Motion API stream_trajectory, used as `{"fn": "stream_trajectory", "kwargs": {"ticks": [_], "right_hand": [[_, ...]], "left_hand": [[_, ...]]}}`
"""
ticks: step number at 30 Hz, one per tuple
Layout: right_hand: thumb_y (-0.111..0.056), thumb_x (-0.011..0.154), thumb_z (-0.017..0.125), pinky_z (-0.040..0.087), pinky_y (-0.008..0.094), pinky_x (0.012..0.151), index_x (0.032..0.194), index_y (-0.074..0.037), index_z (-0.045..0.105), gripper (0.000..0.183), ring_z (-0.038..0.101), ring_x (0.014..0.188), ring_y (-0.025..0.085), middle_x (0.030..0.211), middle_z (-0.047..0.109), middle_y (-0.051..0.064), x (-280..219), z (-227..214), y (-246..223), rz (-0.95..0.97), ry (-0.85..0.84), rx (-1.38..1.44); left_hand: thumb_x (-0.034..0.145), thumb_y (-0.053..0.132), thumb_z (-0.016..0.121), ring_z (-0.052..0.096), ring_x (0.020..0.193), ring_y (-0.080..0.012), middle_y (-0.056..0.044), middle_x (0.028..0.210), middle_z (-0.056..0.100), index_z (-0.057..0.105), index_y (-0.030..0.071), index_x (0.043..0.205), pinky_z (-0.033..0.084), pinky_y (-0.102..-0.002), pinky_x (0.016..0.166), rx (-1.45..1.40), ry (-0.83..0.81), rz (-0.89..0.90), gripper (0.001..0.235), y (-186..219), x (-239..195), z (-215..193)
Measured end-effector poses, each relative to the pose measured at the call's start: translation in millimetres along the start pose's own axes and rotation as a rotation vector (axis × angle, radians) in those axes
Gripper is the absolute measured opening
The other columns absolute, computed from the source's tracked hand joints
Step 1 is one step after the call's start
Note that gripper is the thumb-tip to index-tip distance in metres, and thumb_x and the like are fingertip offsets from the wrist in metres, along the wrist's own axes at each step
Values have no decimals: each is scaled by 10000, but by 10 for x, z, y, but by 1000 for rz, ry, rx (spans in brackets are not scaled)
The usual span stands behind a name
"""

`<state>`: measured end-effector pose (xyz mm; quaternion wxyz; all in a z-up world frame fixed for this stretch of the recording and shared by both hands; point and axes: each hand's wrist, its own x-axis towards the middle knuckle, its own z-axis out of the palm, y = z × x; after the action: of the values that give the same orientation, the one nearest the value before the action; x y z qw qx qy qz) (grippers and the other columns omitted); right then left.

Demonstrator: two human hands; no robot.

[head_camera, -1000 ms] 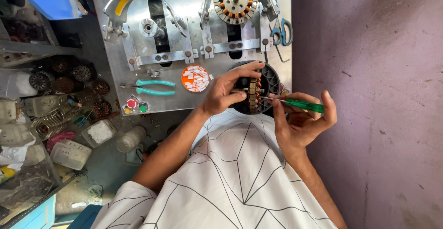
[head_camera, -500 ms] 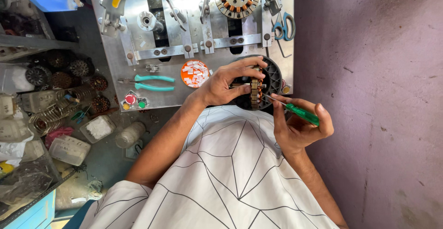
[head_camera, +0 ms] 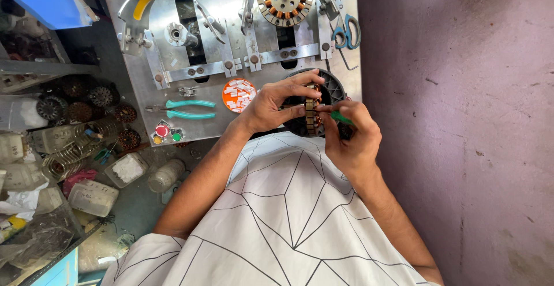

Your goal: The person connects wires to a stator using a screwdriver and by hand, cuts wire with scissors, and handles the stator on a winding machine.

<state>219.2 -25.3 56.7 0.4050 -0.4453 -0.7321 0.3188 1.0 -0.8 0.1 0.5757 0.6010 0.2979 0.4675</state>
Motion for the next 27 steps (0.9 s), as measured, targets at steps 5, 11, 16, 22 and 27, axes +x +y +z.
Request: {"fn": "stream_trajectory", "kwargs": {"ticks": [5,11,16,22,27], "right_hand": [[186,1012,634,679,330,923,1389,-103,229,623,720,1052,261,1228,569,191,133,-100,-128,-32,99,186],[189,1014,625,682,316,917,1410,-107,222,637,742,1082,254,1232,545,172,190,-113,-55,86,44,232],[194,977,639,678,314,892,1403,-91,263,636,734,1038,239,1182,558,157,278,-170,111,167,-85,356],[205,987,607,654,342,857,1449,-157,178,727,734,1055,243,1216,536,162,88,-17,66,-113,39,174],[141,1097,621,638,439,956,1528,-213,102,762,703,1019,197,1211,529,110,-123,42,76,225,285,613]], "left_hand": [[995,76,724,419,1547,-280,-124,1540,556,682,61,1330,365,-418,1290,-169,12,-26,338,49,29,22],[1004,61,709,467,1526,-278,-112,1512,593,693,82,1320,401,-416,1278,-30,47,4,317,49,-8,58],[1007,81,707,515,1489,-265,-96,1486,614,696,94,1303,431,-402,1252,57,71,11,296,32,-25,80],[1004,122,708,513,1507,-259,-96,1524,600,703,89,1310,411,-400,1280,20,82,-13,308,92,-19,88],[934,173,805,440,1549,-281,-114,1570,533,675,75,1337,368,-424,1310,-46,51,-40,435,104,-34,108]]}}
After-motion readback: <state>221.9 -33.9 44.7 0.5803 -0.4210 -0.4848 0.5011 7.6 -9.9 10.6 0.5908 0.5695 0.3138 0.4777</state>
